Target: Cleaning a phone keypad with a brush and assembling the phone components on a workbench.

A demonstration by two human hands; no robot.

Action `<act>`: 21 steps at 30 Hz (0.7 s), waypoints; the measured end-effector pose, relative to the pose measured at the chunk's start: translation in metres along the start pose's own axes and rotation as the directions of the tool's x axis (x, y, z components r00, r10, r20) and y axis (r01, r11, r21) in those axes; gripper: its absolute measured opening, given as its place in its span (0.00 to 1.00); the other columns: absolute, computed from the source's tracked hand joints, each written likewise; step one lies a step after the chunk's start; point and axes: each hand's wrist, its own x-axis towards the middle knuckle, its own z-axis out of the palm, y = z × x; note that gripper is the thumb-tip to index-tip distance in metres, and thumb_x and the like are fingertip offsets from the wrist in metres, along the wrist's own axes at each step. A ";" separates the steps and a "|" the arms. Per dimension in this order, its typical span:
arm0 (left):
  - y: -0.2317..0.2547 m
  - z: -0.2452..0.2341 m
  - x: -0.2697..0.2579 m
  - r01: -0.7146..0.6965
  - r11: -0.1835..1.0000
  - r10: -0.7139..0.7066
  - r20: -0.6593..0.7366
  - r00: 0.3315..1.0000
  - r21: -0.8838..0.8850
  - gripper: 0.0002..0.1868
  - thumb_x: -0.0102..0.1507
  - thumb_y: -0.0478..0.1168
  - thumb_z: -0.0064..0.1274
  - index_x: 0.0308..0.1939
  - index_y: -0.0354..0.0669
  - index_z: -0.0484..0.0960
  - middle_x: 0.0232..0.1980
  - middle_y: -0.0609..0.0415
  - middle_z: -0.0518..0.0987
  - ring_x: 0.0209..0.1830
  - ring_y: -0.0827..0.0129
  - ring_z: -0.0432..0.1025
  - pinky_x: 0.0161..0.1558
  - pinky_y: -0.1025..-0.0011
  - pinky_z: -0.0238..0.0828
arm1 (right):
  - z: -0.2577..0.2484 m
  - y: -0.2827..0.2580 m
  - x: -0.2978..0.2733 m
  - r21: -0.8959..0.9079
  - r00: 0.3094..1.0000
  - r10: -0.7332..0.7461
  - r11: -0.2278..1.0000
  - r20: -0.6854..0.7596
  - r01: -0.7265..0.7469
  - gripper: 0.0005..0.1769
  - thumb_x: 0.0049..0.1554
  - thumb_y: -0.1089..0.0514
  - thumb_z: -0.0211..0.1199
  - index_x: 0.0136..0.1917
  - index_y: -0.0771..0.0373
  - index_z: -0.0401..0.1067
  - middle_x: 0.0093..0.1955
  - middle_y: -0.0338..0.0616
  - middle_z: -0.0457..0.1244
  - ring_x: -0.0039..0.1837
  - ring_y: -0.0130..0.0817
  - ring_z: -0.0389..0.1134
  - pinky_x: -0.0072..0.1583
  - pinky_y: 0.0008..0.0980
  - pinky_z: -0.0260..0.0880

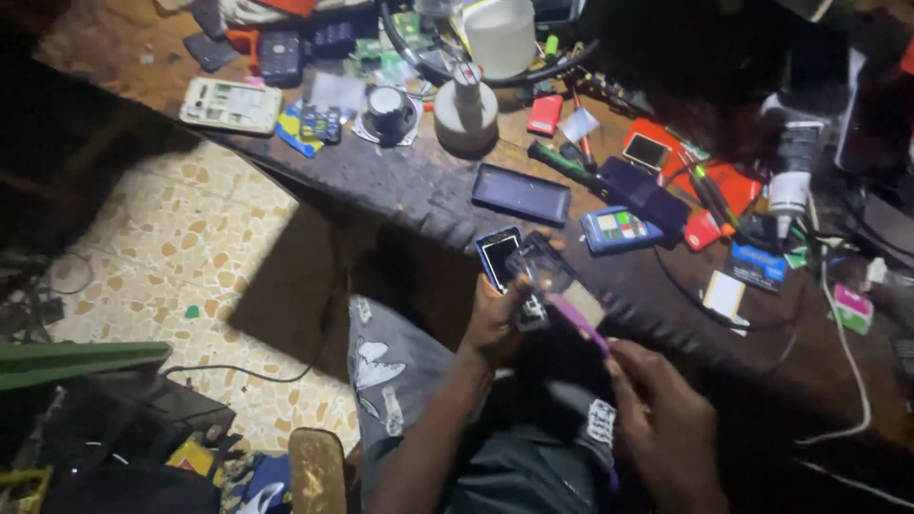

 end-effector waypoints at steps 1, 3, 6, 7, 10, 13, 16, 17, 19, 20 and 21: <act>-0.003 -0.008 0.000 0.008 1.000 -0.008 0.001 1.000 0.002 0.41 0.64 0.52 0.70 0.73 0.33 0.72 0.67 0.45 0.81 0.58 0.66 0.79 0.62 0.67 0.77 | -0.001 0.007 -0.005 0.001 1.000 0.008 1.000 -0.003 -0.008 0.15 0.63 0.58 0.65 0.62 0.55 0.80 0.60 0.37 0.74 0.60 0.25 0.75 0.59 0.26 0.74; -0.010 -0.025 -0.001 0.017 0.995 0.003 -0.196 0.981 0.099 0.22 0.64 0.47 0.69 0.50 0.31 0.84 0.43 0.49 0.87 0.40 0.68 0.82 0.43 0.66 0.83 | -0.003 0.022 -0.012 0.042 0.997 0.067 0.997 -0.039 -0.066 0.15 0.60 0.60 0.68 0.61 0.58 0.80 0.60 0.39 0.75 0.58 0.25 0.75 0.63 0.27 0.73; 0.000 -0.003 0.001 -0.027 1.000 0.027 -0.027 0.999 -0.001 0.31 0.66 0.41 0.68 0.71 0.36 0.75 0.64 0.49 0.82 0.61 0.65 0.78 0.63 0.64 0.77 | 0.004 0.013 -0.013 0.063 0.999 -0.017 0.998 -0.031 0.019 0.14 0.61 0.60 0.67 0.61 0.59 0.80 0.58 0.38 0.75 0.56 0.24 0.75 0.61 0.25 0.71; -0.006 -0.012 -0.003 -0.005 1.000 0.005 -0.021 1.000 -0.003 0.31 0.66 0.41 0.68 0.71 0.36 0.75 0.64 0.49 0.82 0.61 0.65 0.78 0.63 0.64 0.77 | 0.005 0.005 -0.009 0.059 0.999 0.002 0.998 -0.042 0.001 0.14 0.61 0.60 0.67 0.61 0.59 0.80 0.58 0.38 0.75 0.56 0.24 0.75 0.61 0.25 0.71; -0.012 -0.019 -0.009 0.021 0.953 0.008 -0.095 0.995 0.303 0.24 0.63 0.53 0.70 0.52 0.37 0.86 0.45 0.57 0.86 0.41 0.75 0.79 0.43 0.71 0.80 | 0.002 -0.008 -0.003 0.001 0.996 -0.057 0.998 -0.065 0.057 0.12 0.62 0.60 0.68 0.60 0.56 0.80 0.46 0.36 0.71 0.42 0.22 0.70 0.47 0.25 0.68; 0.010 -0.006 0.002 -0.038 0.962 0.071 -0.115 0.991 0.270 0.32 0.63 0.57 0.69 0.60 0.37 0.80 0.47 0.58 0.84 0.44 0.75 0.77 0.46 0.72 0.77 | -0.002 0.002 -0.006 -0.036 0.982 -0.172 0.985 -0.084 0.170 0.15 0.61 0.60 0.69 0.62 0.57 0.79 0.39 0.36 0.66 0.37 0.23 0.67 0.43 0.26 0.66; 0.007 -0.013 -0.002 -0.010 0.974 0.045 -0.151 0.988 0.227 0.35 0.63 0.54 0.68 0.65 0.31 0.80 0.55 0.49 0.86 0.49 0.67 0.81 0.50 0.70 0.80 | -0.002 0.009 -0.010 0.009 0.997 -0.070 0.997 -0.032 0.070 0.13 0.59 0.62 0.69 0.58 0.58 0.80 0.50 0.35 0.74 0.49 0.21 0.75 0.53 0.25 0.72; -0.003 -0.021 -0.002 -0.004 0.969 0.045 -0.160 0.986 0.246 0.28 0.63 0.54 0.68 0.56 0.33 0.83 0.48 0.52 0.86 0.43 0.71 0.80 0.44 0.72 0.78 | 0.001 0.000 -0.008 -0.005 0.994 -0.082 0.997 -0.065 0.082 0.14 0.61 0.62 0.69 0.60 0.57 0.80 0.43 0.35 0.68 0.42 0.21 0.68 0.47 0.24 0.66; -0.019 -0.037 -0.003 0.012 0.965 0.032 -0.163 0.986 0.262 0.23 0.64 0.54 0.68 0.47 0.35 0.85 0.40 0.55 0.86 0.37 0.75 0.78 0.38 0.74 0.76 | 0.003 -0.012 0.000 -0.024 0.991 -0.084 0.996 -0.107 0.082 0.15 0.62 0.62 0.69 0.62 0.56 0.80 0.37 0.35 0.62 0.34 0.21 0.60 0.40 0.24 0.61; -0.024 -0.044 -0.003 0.010 0.982 0.029 -0.205 0.978 0.188 0.21 0.66 0.50 0.65 0.53 0.36 0.82 0.44 0.51 0.86 0.40 0.69 0.80 0.41 0.70 0.80 | 0.002 -0.016 0.005 -0.042 0.982 -0.158 0.987 -0.102 0.154 0.14 0.62 0.62 0.69 0.61 0.58 0.79 0.38 0.36 0.64 0.36 0.23 0.63 0.43 0.26 0.63; -0.027 -0.054 0.001 -0.006 0.993 0.034 -0.243 0.969 0.117 0.21 0.69 0.47 0.62 0.59 0.38 0.79 0.48 0.48 0.86 0.43 0.64 0.83 0.45 0.65 0.84 | 0.003 -0.020 0.014 -0.056 0.966 -0.241 0.970 -0.097 0.236 0.13 0.63 0.63 0.69 0.61 0.60 0.79 0.39 0.38 0.66 0.37 0.25 0.66 0.46 0.28 0.66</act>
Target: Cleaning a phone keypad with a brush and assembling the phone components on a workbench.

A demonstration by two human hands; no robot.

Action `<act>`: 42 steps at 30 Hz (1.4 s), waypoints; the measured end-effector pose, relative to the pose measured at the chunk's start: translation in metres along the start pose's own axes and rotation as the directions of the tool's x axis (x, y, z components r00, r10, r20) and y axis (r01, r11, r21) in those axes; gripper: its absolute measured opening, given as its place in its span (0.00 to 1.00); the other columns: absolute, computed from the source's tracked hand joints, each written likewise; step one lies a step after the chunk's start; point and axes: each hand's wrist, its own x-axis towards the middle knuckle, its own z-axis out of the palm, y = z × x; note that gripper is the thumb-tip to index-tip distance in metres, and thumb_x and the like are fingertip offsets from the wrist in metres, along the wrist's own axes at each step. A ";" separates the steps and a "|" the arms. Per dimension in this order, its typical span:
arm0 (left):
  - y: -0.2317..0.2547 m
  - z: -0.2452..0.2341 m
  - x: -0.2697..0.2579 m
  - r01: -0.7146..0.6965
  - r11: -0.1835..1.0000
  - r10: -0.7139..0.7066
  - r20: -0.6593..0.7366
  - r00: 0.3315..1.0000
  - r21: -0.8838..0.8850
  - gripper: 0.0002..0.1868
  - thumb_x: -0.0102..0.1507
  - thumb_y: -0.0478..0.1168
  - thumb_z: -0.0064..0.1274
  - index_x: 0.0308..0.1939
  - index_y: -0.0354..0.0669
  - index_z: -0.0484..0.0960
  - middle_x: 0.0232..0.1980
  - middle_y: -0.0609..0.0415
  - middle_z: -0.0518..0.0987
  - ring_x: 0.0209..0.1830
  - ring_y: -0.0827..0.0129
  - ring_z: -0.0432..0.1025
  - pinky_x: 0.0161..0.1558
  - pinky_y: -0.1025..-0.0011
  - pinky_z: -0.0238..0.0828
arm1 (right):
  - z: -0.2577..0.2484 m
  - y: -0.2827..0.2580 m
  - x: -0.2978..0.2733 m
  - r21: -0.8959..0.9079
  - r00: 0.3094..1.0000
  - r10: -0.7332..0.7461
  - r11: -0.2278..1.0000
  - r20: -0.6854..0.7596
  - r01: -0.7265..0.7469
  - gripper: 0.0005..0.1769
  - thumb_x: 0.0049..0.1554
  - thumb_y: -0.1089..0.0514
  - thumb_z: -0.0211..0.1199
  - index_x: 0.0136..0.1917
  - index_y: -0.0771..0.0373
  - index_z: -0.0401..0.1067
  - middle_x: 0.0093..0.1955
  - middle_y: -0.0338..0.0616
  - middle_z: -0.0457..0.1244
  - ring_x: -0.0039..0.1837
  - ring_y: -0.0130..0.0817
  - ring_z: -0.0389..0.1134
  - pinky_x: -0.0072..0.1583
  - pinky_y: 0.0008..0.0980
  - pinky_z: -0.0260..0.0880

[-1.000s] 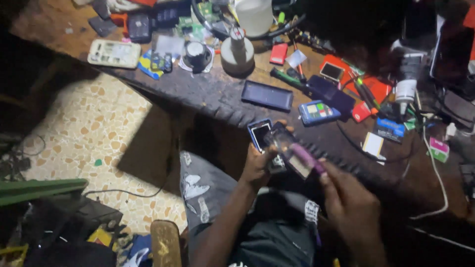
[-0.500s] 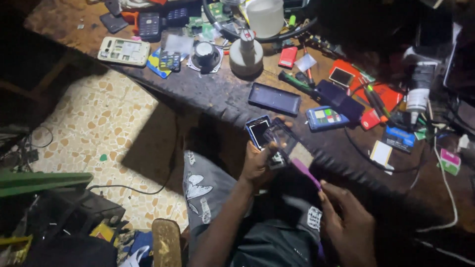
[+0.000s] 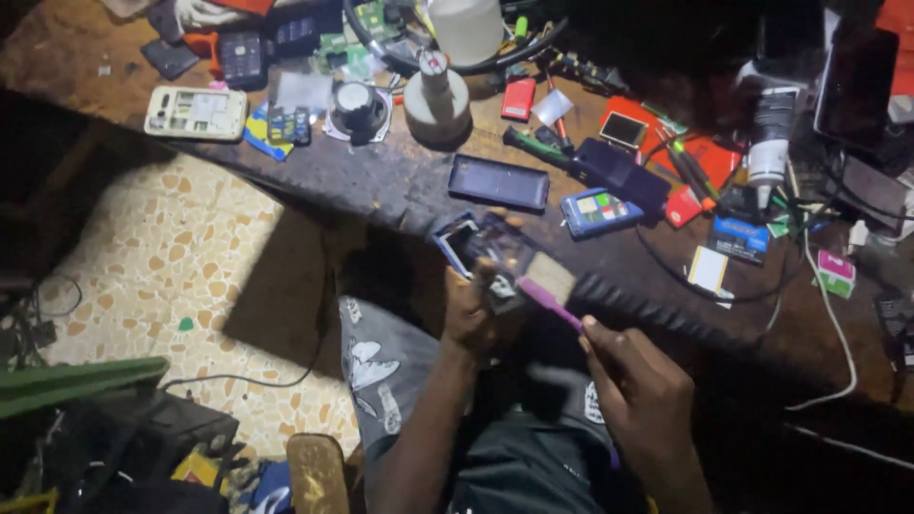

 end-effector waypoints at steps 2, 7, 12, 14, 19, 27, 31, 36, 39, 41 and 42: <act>0.028 0.012 0.003 -0.067 0.998 0.065 0.075 0.995 0.018 0.28 0.68 0.50 0.63 0.65 0.34 0.77 0.54 0.46 0.85 0.49 0.63 0.82 0.51 0.64 0.83 | -0.003 0.016 -0.016 -0.002 0.994 0.108 0.994 0.028 -0.108 0.11 0.62 0.60 0.68 0.59 0.57 0.80 0.46 0.36 0.70 0.44 0.24 0.71 0.46 0.26 0.70; 0.043 0.010 -0.004 -0.067 0.991 0.064 0.022 0.998 0.116 0.30 0.62 0.57 0.69 0.55 0.34 0.84 0.45 0.53 0.87 0.41 0.69 0.81 0.42 0.70 0.80 | -0.001 0.052 -0.035 -0.076 0.945 0.328 0.942 0.010 -0.326 0.12 0.62 0.59 0.69 0.60 0.59 0.81 0.60 0.37 0.74 0.59 0.28 0.75 0.62 0.29 0.71; 0.035 0.032 -0.021 0.063 0.991 -0.034 0.222 0.974 -0.121 0.48 0.60 0.56 0.75 0.74 0.33 0.71 0.65 0.44 0.81 0.60 0.62 0.79 0.62 0.61 0.80 | 0.013 0.018 0.004 0.028 0.989 0.147 0.989 -0.022 -0.146 0.08 0.64 0.62 0.67 0.57 0.61 0.79 0.51 0.41 0.73 0.51 0.31 0.74 0.56 0.31 0.71; 0.039 0.033 -0.022 0.060 0.988 -0.025 0.240 0.971 -0.141 0.47 0.62 0.57 0.73 0.74 0.32 0.69 0.65 0.45 0.81 0.54 0.69 0.77 0.58 0.66 0.78 | 0.009 0.013 0.006 0.041 0.992 0.122 0.992 -0.038 -0.121 0.08 0.63 0.63 0.68 0.57 0.62 0.80 0.51 0.41 0.73 0.50 0.29 0.74 0.55 0.29 0.71; 0.052 0.020 -0.015 0.068 0.970 -0.004 0.264 0.964 -0.235 0.44 0.63 0.52 0.73 0.74 0.32 0.69 0.65 0.45 0.80 0.55 0.67 0.78 0.58 0.65 0.77 | -0.009 0.026 -0.021 0.050 0.958 0.269 0.960 0.098 -0.275 0.12 0.61 0.59 0.67 0.58 0.59 0.82 0.57 0.37 0.75 0.59 0.25 0.76 0.63 0.26 0.70; 0.028 0.013 -0.031 0.081 0.997 -0.073 0.283 0.956 -0.016 0.49 0.60 0.57 0.74 0.74 0.30 0.71 0.66 0.40 0.81 0.62 0.63 0.78 0.64 0.65 0.77 | 0.009 0.002 -0.010 0.066 0.983 0.183 0.981 -0.004 -0.182 0.10 0.62 0.62 0.68 0.57 0.61 0.81 0.53 0.38 0.74 0.54 0.24 0.75 0.57 0.25 0.71; 0.031 0.024 -0.039 0.126 0.992 -0.118 0.281 0.952 -0.009 0.49 0.57 0.56 0.75 0.72 0.28 0.71 0.64 0.36 0.81 0.62 0.58 0.78 0.67 0.65 0.76 | 0.015 -0.006 0.006 0.066 0.983 0.186 0.980 -0.002 -0.185 0.08 0.63 0.63 0.67 0.56 0.61 0.80 0.54 0.43 0.74 0.55 0.31 0.76 0.58 0.30 0.73; 0.038 0.022 -0.041 0.164 0.986 -0.163 0.357 0.920 0.027 0.46 0.61 0.55 0.73 0.73 0.31 0.72 0.65 0.41 0.82 0.62 0.60 0.79 0.63 0.67 0.79 | 0.011 -0.004 0.005 0.076 0.949 0.300 0.948 0.099 -0.308 0.10 0.61 0.59 0.68 0.56 0.58 0.83 0.47 0.38 0.74 0.48 0.27 0.74 0.54 0.29 0.70; 0.028 0.023 -0.039 0.125 0.991 -0.134 0.402 0.906 0.048 0.48 0.61 0.62 0.72 0.72 0.31 0.74 0.62 0.46 0.83 0.57 0.67 0.80 0.59 0.69 0.79 | 0.009 -0.004 0.000 0.208 0.922 0.345 0.902 0.175 -0.377 0.07 0.60 0.61 0.69 0.52 0.58 0.83 0.44 0.36 0.73 0.47 0.22 0.70 0.51 0.24 0.69; 0.021 0.018 -0.040 0.131 0.990 -0.138 0.377 0.916 0.043 0.50 0.59 0.62 0.73 0.74 0.32 0.72 0.64 0.44 0.82 0.61 0.63 0.79 0.63 0.65 0.78 | 0.009 0.006 -0.003 0.182 0.952 0.262 0.940 0.159 -0.290 0.10 0.60 0.61 0.68 0.55 0.57 0.83 0.50 0.37 0.74 0.53 0.25 0.74 0.55 0.25 0.71; 0.016 0.016 -0.045 0.166 0.986 -0.167 0.348 0.922 0.035 0.53 0.57 0.62 0.74 0.75 0.33 0.70 0.67 0.41 0.81 0.64 0.59 0.78 0.67 0.61 0.76 | 0.007 0.009 -0.009 0.143 0.967 0.205 0.964 0.150 -0.226 0.12 0.60 0.62 0.67 0.57 0.55 0.82 0.57 0.39 0.75 0.59 0.28 0.77 0.58 0.26 0.72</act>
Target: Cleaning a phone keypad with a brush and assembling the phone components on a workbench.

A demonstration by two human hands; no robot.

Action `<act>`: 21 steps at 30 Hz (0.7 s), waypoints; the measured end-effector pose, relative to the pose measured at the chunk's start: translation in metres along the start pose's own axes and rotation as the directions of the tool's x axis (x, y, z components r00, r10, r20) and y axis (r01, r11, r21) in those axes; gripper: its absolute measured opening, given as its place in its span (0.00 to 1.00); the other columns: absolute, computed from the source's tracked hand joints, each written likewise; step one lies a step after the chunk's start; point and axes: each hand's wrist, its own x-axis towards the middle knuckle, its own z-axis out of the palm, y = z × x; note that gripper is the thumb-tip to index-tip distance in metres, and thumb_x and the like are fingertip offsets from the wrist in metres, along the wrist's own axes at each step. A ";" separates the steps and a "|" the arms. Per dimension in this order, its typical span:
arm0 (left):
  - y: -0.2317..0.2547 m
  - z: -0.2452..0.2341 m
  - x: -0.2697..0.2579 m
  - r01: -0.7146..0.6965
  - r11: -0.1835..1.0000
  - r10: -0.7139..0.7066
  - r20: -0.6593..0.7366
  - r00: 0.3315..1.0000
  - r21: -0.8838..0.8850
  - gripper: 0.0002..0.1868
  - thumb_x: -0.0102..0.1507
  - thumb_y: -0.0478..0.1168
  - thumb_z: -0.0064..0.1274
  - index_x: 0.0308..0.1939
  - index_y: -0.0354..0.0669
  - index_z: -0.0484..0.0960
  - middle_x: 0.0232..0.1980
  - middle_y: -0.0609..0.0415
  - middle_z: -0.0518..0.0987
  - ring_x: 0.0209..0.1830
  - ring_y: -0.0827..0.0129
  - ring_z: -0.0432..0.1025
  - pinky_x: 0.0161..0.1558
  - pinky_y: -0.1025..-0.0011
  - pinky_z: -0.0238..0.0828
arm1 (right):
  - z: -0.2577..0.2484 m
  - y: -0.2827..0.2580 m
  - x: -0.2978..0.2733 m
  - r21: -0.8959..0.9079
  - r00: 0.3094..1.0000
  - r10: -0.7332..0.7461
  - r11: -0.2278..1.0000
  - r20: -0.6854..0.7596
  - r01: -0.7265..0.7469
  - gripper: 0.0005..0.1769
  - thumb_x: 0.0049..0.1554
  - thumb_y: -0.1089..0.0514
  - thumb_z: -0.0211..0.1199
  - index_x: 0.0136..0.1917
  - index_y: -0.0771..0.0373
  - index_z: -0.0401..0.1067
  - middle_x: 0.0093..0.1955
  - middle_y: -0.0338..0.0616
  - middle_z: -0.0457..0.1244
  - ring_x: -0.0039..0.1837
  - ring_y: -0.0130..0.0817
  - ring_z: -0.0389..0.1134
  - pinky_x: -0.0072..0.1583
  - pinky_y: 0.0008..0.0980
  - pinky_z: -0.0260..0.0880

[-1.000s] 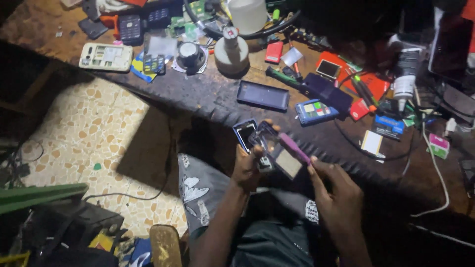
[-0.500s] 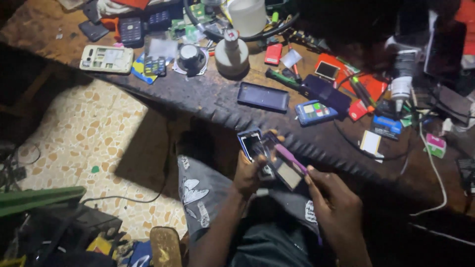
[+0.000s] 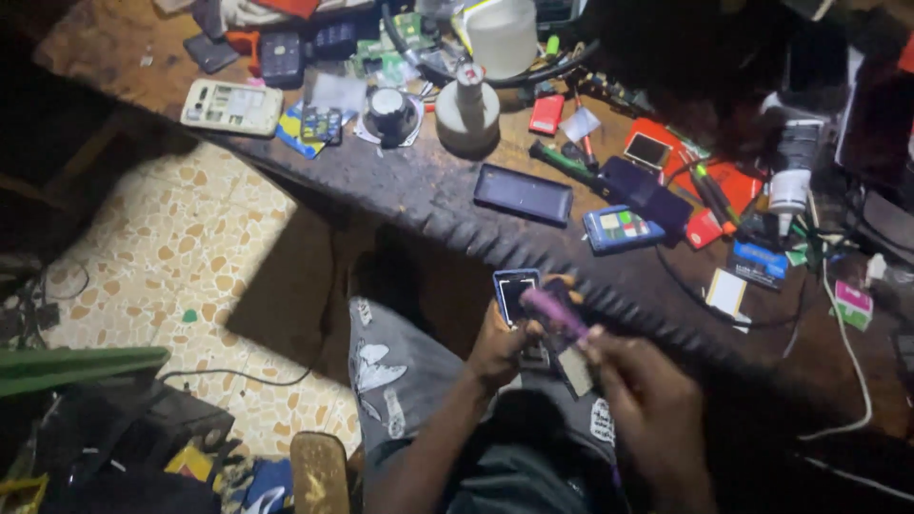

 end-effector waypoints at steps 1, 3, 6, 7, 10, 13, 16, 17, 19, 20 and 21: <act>0.002 -0.001 0.007 0.007 1.000 -0.007 0.009 1.000 0.000 0.53 0.57 0.62 0.74 0.75 0.33 0.70 0.67 0.41 0.81 0.64 0.59 0.78 0.67 0.61 0.76 | 0.000 -0.004 0.005 -0.001 1.000 0.005 1.000 -0.010 -0.005 0.12 0.60 0.62 0.67 0.57 0.55 0.82 0.57 0.39 0.75 0.59 0.28 0.77 0.58 0.26 0.72; -0.002 0.001 0.004 -0.011 0.995 0.015 0.032 0.999 -0.100 0.52 0.59 0.58 0.76 0.75 0.29 0.70 0.65 0.42 0.82 0.63 0.61 0.79 0.68 0.63 0.76 | -0.005 -0.012 0.005 0.011 0.988 0.154 0.988 -0.014 -0.154 0.10 0.62 0.58 0.65 0.55 0.57 0.82 0.58 0.39 0.75 0.57 0.27 0.75 0.56 0.28 0.72; 0.009 0.009 -0.003 0.023 0.998 -0.020 0.038 0.999 -0.061 0.49 0.58 0.59 0.76 0.73 0.33 0.73 0.63 0.43 0.83 0.62 0.59 0.79 0.67 0.61 0.77 | -0.002 0.002 -0.009 -0.001 0.997 0.077 0.997 -0.002 -0.077 0.10 0.59 0.61 0.69 0.54 0.58 0.82 0.52 0.39 0.76 0.53 0.25 0.76 0.55 0.25 0.72; 0.014 0.006 0.005 0.028 0.998 -0.026 0.043 0.999 -0.055 0.49 0.58 0.59 0.76 0.73 0.33 0.73 0.63 0.43 0.83 0.62 0.59 0.79 0.67 0.61 0.77 | -0.001 -0.004 0.002 0.004 0.997 0.080 0.997 -0.009 -0.080 0.10 0.59 0.61 0.69 0.54 0.58 0.82 0.52 0.39 0.76 0.53 0.25 0.76 0.55 0.25 0.72; 0.008 0.010 0.001 0.004 0.990 0.000 -0.027 1.000 0.138 0.44 0.56 0.64 0.73 0.66 0.38 0.80 0.38 0.59 0.80 0.33 0.83 0.70 0.32 0.82 0.64 | -0.008 -0.013 0.000 -0.043 0.989 0.102 0.993 -0.110 -0.107 0.08 0.62 0.63 0.67 0.54 0.61 0.82 0.51 0.40 0.74 0.52 0.26 0.73 0.57 0.28 0.69; 0.002 -0.001 0.006 -0.007 0.997 0.011 0.044 0.999 -0.080 0.51 0.59 0.59 0.75 0.73 0.29 0.71 0.64 0.39 0.82 0.61 0.58 0.80 0.65 0.61 0.79 | -0.006 -0.004 0.002 -0.045 0.994 -0.111 0.993 -0.017 0.110 0.10 0.60 0.59 0.68 0.56 0.57 0.81 0.43 0.35 0.72 0.44 0.22 0.73 0.50 0.24 0.70; -0.012 -0.008 -0.001 0.038 0.999 -0.034 -0.157 0.987 0.019 0.48 0.55 0.59 0.76 0.69 0.33 0.75 0.40 0.51 0.83 0.35 0.73 0.77 0.36 0.75 0.75 | -0.012 -0.001 -0.004 -0.125 0.992 -0.013 0.992 -0.129 -0.004 0.09 0.63 0.62 0.68 0.57 0.62 0.81 0.56 0.40 0.74 0.57 0.29 0.75 0.61 0.29 0.71; -0.004 0.001 0.000 0.000 1.000 0.000 -0.103 0.995 -0.004 0.48 0.57 0.60 0.74 0.71 0.33 0.74 0.51 0.48 0.83 0.46 0.70 0.78 0.49 0.71 0.76 | -0.008 -0.001 -0.015 -0.045 0.998 0.048 0.998 -0.052 -0.050 0.09 0.61 0.61 0.67 0.55 0.59 0.82 0.54 0.39 0.75 0.56 0.26 0.76 0.59 0.27 0.70; 0.011 0.003 0.009 -0.050 0.999 0.049 -0.051 0.998 -0.014 0.47 0.60 0.61 0.72 0.72 0.32 0.73 0.62 0.45 0.83 0.57 0.66 0.79 0.61 0.67 0.77 | 0.000 -0.001 -0.019 0.043 0.996 0.086 0.995 0.033 -0.087 0.10 0.59 0.60 0.67 0.54 0.57 0.83 0.51 0.38 0.76 0.55 0.24 0.76 0.58 0.25 0.70; 0.011 0.002 0.008 -0.073 0.997 0.074 -0.067 0.995 0.017 0.50 0.58 0.64 0.73 0.71 0.33 0.74 0.60 0.45 0.84 0.52 0.71 0.77 0.57 0.71 0.75 | -0.001 -0.003 -0.026 0.050 0.997 0.071 0.996 0.000 -0.071 0.08 0.59 0.61 0.67 0.53 0.59 0.82 0.50 0.38 0.76 0.54 0.23 0.76 0.58 0.24 0.71; 0.009 0.000 0.007 -0.095 0.994 0.099 -0.081 0.992 0.048 0.52 0.56 0.66 0.74 0.70 0.33 0.75 0.59 0.46 0.84 0.47 0.76 0.75 0.53 0.76 0.72 | -0.001 -0.005 -0.033 0.055 0.998 0.057 0.997 -0.034 -0.055 0.07 0.59 0.61 0.68 0.52 0.62 0.82 0.48 0.38 0.75 0.52 0.22 0.76 0.57 0.24 0.73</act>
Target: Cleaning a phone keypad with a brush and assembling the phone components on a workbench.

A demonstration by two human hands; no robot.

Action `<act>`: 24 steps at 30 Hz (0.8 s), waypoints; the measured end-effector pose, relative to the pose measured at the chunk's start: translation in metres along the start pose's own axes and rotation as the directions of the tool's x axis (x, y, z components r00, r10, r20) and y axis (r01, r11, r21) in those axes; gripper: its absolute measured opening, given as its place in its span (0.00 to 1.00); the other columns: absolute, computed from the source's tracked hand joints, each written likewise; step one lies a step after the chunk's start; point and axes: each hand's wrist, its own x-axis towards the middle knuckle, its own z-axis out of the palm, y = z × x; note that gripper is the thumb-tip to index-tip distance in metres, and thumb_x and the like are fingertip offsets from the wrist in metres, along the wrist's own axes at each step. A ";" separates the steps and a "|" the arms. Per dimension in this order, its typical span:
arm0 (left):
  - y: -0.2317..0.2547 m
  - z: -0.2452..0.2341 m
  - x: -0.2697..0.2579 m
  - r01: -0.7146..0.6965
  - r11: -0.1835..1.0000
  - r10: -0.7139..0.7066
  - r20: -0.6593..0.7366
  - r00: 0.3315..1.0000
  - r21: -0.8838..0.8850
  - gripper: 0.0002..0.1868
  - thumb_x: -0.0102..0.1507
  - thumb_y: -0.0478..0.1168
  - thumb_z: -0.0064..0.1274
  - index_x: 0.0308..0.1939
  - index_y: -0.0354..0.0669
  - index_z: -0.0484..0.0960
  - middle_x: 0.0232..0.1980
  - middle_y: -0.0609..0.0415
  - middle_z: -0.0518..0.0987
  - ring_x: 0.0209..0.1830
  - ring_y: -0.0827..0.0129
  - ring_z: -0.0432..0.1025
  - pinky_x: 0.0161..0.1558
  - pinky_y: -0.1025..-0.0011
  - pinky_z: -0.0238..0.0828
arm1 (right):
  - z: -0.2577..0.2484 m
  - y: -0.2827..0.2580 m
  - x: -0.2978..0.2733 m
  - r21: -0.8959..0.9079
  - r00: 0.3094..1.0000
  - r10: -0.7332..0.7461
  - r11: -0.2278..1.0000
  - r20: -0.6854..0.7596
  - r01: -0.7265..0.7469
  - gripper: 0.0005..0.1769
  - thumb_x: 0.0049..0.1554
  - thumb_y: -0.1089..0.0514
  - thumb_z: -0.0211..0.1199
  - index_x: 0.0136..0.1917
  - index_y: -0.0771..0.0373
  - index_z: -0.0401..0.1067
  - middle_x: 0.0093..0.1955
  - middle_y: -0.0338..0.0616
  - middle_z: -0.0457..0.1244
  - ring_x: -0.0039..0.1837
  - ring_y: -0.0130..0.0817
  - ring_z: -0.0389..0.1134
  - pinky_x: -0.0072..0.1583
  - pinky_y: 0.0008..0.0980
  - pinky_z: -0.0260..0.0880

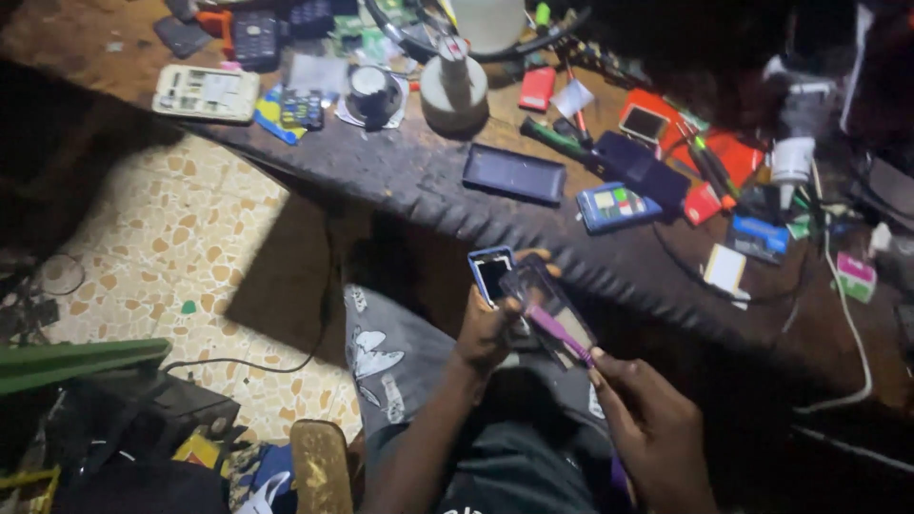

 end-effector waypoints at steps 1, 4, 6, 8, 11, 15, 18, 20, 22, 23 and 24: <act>0.000 -0.001 0.001 0.003 1.000 -0.003 -0.005 1.000 -0.002 0.52 0.56 0.66 0.74 0.70 0.33 0.75 0.59 0.46 0.84 0.47 0.76 0.75 0.53 0.76 0.72 | -0.002 0.008 -0.006 -0.002 1.000 0.004 1.000 0.004 -0.004 0.07 0.59 0.61 0.68 0.52 0.62 0.82 0.48 0.38 0.75 0.52 0.22 0.76 0.57 0.24 0.73; 0.003 -0.011 0.000 0.012 0.999 -0.012 0.000 1.000 -0.037 0.48 0.61 0.63 0.71 0.72 0.32 0.72 0.62 0.43 0.83 0.54 0.70 0.79 0.57 0.70 0.78 | -0.006 0.032 -0.023 -0.159 0.999 -0.034 0.987 0.025 0.038 0.11 0.58 0.56 0.70 0.55 0.53 0.83 0.54 0.32 0.76 0.55 0.22 0.77 0.59 0.25 0.70; -0.004 -0.019 0.005 -0.027 0.994 0.016 -0.099 0.995 -0.109 0.49 0.61 0.59 0.71 0.75 0.31 0.70 0.64 0.39 0.82 0.58 0.61 0.80 0.60 0.61 0.78 | -0.009 0.047 -0.035 -0.214 0.999 -0.046 0.976 0.002 0.045 0.15 0.57 0.55 0.71 0.58 0.52 0.83 0.54 0.39 0.75 0.60 0.30 0.76 0.65 0.28 0.71; 0.007 -0.011 0.006 -0.020 0.996 0.013 -0.087 0.996 -0.083 0.48 0.61 0.59 0.71 0.74 0.30 0.71 0.62 0.41 0.82 0.53 0.66 0.79 0.56 0.65 0.78 | -0.010 0.044 -0.036 -0.190 1.000 -0.026 0.981 -0.004 0.025 0.15 0.57 0.56 0.71 0.58 0.54 0.83 0.55 0.39 0.75 0.60 0.29 0.76 0.65 0.28 0.71; 0.003 -0.002 0.002 -0.024 0.996 0.020 -0.040 0.999 -0.087 0.46 0.62 0.57 0.71 0.73 0.30 0.71 0.62 0.42 0.83 0.55 0.66 0.78 0.60 0.67 0.76 | -0.003 0.039 -0.030 -0.168 0.999 -0.047 0.985 -0.022 0.043 0.14 0.57 0.57 0.71 0.57 0.55 0.83 0.56 0.38 0.75 0.58 0.28 0.75 0.65 0.28 0.69; -0.003 0.009 -0.005 -0.008 0.996 0.008 -0.002 1.000 -0.084 0.42 0.65 0.56 0.67 0.73 0.31 0.71 0.63 0.41 0.82 0.60 0.63 0.78 0.63 0.67 0.75 | 0.001 -0.003 -0.001 -0.082 0.999 -0.053 0.995 -0.006 0.052 0.14 0.60 0.61 0.67 0.59 0.60 0.81 0.50 0.38 0.75 0.51 0.25 0.78 0.55 0.27 0.76; 0.015 0.009 -0.002 0.007 1.000 -0.008 -0.050 0.999 -0.021 0.45 0.64 0.61 0.66 0.73 0.33 0.72 0.64 0.43 0.82 0.62 0.61 0.78 0.65 0.61 0.76 | -0.005 0.004 -0.001 -0.042 0.989 -0.114 0.992 0.089 0.118 0.16 0.59 0.62 0.68 0.60 0.58 0.80 0.38 0.37 0.69 0.38 0.22 0.70 0.45 0.26 0.69; 0.013 -0.002 0.002 -0.022 0.999 0.020 -0.067 0.998 -0.029 0.46 0.63 0.60 0.68 0.73 0.31 0.71 0.64 0.41 0.82 0.61 0.61 0.78 0.64 0.62 0.77 | -0.014 0.015 -0.011 -0.050 0.997 0.004 0.999 0.079 0.000 0.14 0.58 0.59 0.68 0.58 0.57 0.82 0.47 0.37 0.73 0.49 0.23 0.74 0.53 0.25 0.70; 0.014 -0.007 0.006 -0.056 0.998 0.053 -0.080 0.995 -0.040 0.47 0.62 0.59 0.70 0.73 0.30 0.71 0.63 0.39 0.82 0.60 0.61 0.79 0.62 0.63 0.77 | -0.025 0.036 -0.019 -0.062 0.991 0.118 0.992 0.065 -0.114 0.14 0.58 0.56 0.68 0.56 0.56 0.84 0.57 0.37 0.78 0.60 0.25 0.78 0.62 0.25 0.72; 0.016 -0.007 0.006 -0.057 0.993 0.051 -0.066 0.997 -0.103 0.47 0.63 0.60 0.69 0.73 0.30 0.71 0.63 0.40 0.82 0.60 0.62 0.79 0.60 0.65 0.78 | -0.033 0.051 -0.021 -0.156 0.983 0.181 0.971 -0.031 -0.184 0.12 0.59 0.57 0.68 0.57 0.55 0.83 0.58 0.36 0.76 0.60 0.24 0.76 0.63 0.25 0.69; 0.019 -0.006 0.007 -0.058 0.984 0.049 -0.053 0.997 -0.167 0.46 0.64 0.60 0.68 0.73 0.30 0.71 0.63 0.42 0.82 0.60 0.63 0.78 0.59 0.67 0.78 | -0.041 0.067 -0.024 -0.240 0.964 0.232 0.936 -0.134 -0.258 0.11 0.61 0.58 0.68 0.58 0.54 0.83 0.59 0.34 0.75 0.60 0.23 0.74 0.64 0.26 0.67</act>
